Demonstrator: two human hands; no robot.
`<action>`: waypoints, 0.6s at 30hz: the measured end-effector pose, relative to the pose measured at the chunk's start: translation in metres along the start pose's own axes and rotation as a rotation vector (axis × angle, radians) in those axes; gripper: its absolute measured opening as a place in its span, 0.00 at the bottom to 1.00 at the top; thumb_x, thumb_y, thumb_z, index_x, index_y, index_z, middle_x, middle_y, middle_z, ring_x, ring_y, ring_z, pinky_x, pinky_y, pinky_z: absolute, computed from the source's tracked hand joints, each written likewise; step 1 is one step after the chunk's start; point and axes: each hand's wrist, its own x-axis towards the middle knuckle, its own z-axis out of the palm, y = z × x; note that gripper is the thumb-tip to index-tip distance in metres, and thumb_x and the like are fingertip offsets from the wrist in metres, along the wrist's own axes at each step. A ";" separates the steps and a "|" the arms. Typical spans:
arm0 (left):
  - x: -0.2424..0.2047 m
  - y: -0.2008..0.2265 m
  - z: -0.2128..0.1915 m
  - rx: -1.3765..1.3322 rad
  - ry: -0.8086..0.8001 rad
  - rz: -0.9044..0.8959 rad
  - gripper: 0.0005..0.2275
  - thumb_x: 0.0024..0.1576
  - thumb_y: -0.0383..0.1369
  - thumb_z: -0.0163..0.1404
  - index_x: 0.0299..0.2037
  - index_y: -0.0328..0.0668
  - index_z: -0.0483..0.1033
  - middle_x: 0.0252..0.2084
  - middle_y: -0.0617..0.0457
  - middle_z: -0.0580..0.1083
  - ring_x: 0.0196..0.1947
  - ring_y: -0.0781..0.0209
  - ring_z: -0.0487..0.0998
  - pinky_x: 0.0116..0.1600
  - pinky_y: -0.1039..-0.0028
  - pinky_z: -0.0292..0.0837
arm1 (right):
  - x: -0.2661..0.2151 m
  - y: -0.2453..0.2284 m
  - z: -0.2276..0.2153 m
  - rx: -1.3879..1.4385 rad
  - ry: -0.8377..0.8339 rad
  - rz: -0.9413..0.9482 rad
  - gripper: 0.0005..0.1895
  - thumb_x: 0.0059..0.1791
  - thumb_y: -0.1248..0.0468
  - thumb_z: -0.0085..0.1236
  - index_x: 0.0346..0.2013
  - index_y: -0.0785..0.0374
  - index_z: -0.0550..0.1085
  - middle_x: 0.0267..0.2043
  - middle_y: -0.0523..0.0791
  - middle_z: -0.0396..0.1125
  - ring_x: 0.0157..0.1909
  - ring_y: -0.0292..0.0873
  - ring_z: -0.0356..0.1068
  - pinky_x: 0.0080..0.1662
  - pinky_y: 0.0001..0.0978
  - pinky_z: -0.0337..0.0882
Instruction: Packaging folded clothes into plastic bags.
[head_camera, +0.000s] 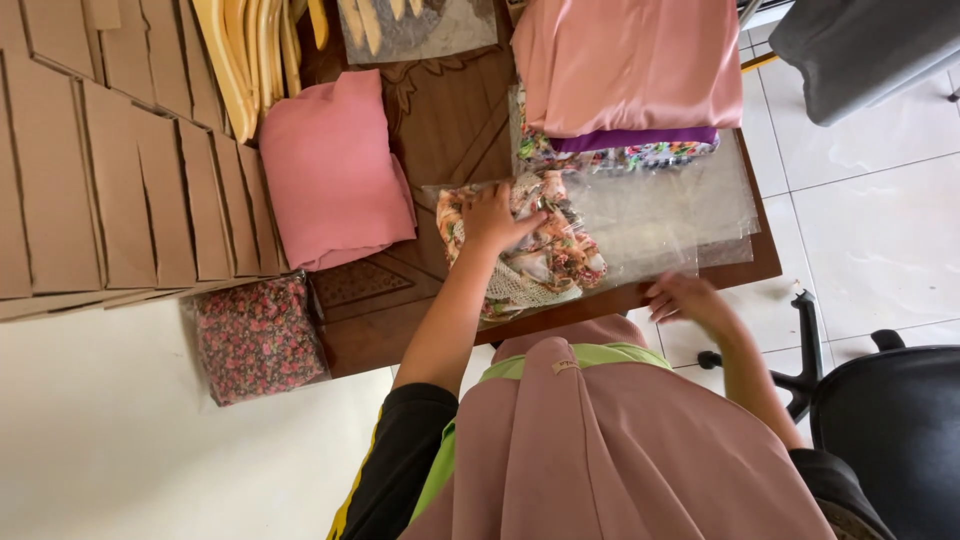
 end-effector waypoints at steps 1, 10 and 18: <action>-0.001 0.002 -0.008 -0.045 -0.210 -0.155 0.44 0.50 0.69 0.49 0.69 0.47 0.59 0.68 0.41 0.65 0.67 0.39 0.68 0.68 0.44 0.56 | 0.000 0.014 0.007 0.023 -0.161 -0.055 0.21 0.58 0.51 0.45 0.47 0.66 0.75 0.36 0.50 0.74 0.36 0.46 0.76 0.41 0.39 0.77; -0.060 -0.055 -0.001 -0.243 -0.885 -0.600 0.44 0.50 0.73 0.38 0.64 0.45 0.73 0.69 0.43 0.67 0.69 0.47 0.67 0.70 0.60 0.64 | 0.015 -0.022 0.110 0.127 -0.363 -0.118 0.27 0.57 0.52 0.45 0.67 0.60 0.62 0.55 0.44 0.70 0.53 0.42 0.74 0.58 0.40 0.74; -0.077 -0.074 -0.041 -0.351 -0.746 -0.642 0.43 0.54 0.68 0.46 0.67 0.36 0.68 0.66 0.40 0.71 0.65 0.47 0.73 0.66 0.61 0.67 | 0.064 -0.050 0.128 -0.090 -0.046 -0.064 0.21 0.59 0.52 0.47 0.54 0.67 0.74 0.41 0.48 0.71 0.38 0.42 0.73 0.41 0.37 0.77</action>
